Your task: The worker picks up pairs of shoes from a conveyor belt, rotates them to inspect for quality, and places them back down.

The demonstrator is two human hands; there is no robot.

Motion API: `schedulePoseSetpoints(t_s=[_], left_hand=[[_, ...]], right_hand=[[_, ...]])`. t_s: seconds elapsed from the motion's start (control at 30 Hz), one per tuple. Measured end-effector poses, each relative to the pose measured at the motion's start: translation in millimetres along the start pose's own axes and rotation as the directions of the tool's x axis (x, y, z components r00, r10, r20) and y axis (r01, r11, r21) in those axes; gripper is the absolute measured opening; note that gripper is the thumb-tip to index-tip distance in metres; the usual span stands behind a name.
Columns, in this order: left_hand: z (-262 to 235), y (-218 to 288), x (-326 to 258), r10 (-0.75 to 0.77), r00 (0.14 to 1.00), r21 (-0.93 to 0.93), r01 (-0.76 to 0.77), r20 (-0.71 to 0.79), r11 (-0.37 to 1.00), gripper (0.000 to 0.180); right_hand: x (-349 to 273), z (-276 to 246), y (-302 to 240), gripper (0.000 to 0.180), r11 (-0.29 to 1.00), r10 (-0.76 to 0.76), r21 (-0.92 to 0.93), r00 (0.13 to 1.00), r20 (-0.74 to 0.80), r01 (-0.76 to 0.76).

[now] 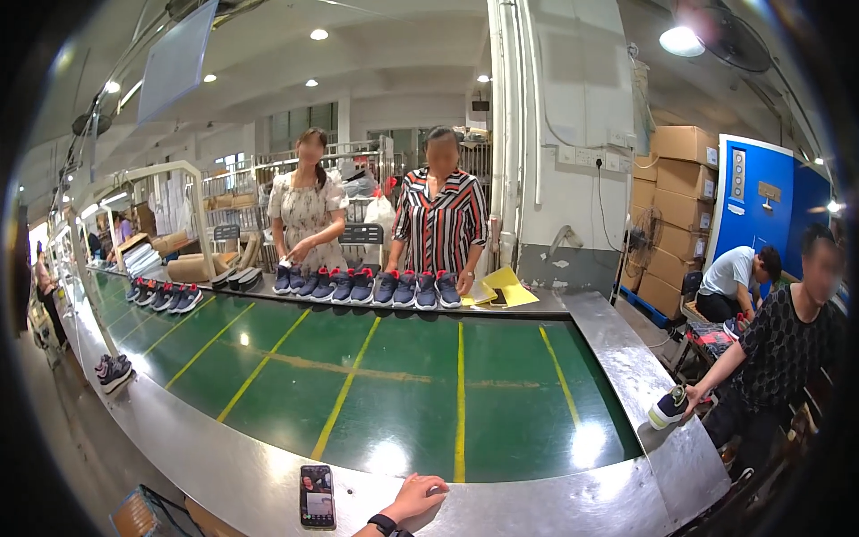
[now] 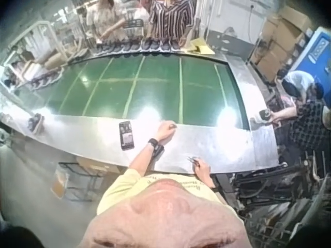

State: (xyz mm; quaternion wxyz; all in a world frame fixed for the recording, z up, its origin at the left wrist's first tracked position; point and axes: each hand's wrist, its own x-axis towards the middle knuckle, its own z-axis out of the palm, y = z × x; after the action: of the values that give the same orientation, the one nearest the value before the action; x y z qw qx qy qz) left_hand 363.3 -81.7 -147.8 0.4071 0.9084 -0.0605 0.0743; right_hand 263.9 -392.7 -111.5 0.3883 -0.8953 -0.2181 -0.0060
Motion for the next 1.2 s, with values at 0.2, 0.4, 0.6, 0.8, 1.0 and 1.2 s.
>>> schedulePoseSetpoints(t_s=[0.2, 0.4, 0.6, 0.8, 1.0, 1.2], left_hand=[[-3.6, 10.6, -5.7, -0.051, 0.999, 0.002, 0.051, 0.015, 0.999, 0.024], [-1.6, 10.7, -11.5, -0.033, 0.999, 0.035, 0.033, -0.003, 0.999, 0.023], [-4.9, 16.4, -9.8, 0.006, 0.999, 0.074, -0.003, -0.036, 0.997, 0.021], [-6.7, 18.9, -10.9, -0.007, 0.999, 0.073, 0.009, -0.034, 0.997, 0.021], [-7.1, 19.7, -12.0, -0.004, 0.999, 0.062, 0.006, -0.033, 0.998, 0.020], [-5.9, 18.2, -12.6, 0.007, 0.999, 0.045, -0.005, -0.036, 0.999, 0.019]], right_hand=[[-1.5, 1.8, -10.9, 0.024, 1.000, -0.018, -0.007, 0.999, -0.028, 0.018], [-5.2, 7.8, -3.6, 0.024, 0.999, -0.011, -0.054, 0.999, -0.053, 0.008], [-2.8, 8.5, -3.5, 0.025, 0.997, -0.062, -0.057, 0.992, -0.113, 0.056], [0.7, 6.0, -11.0, 0.025, 0.993, -0.097, -0.081, 0.986, -0.135, 0.087], [0.9, 3.4, -16.7, 0.026, 0.994, -0.101, -0.054, 0.985, -0.143, 0.094], [-2.5, 5.9, -8.6, 0.027, 0.995, -0.090, -0.057, 0.989, -0.119, 0.084]])
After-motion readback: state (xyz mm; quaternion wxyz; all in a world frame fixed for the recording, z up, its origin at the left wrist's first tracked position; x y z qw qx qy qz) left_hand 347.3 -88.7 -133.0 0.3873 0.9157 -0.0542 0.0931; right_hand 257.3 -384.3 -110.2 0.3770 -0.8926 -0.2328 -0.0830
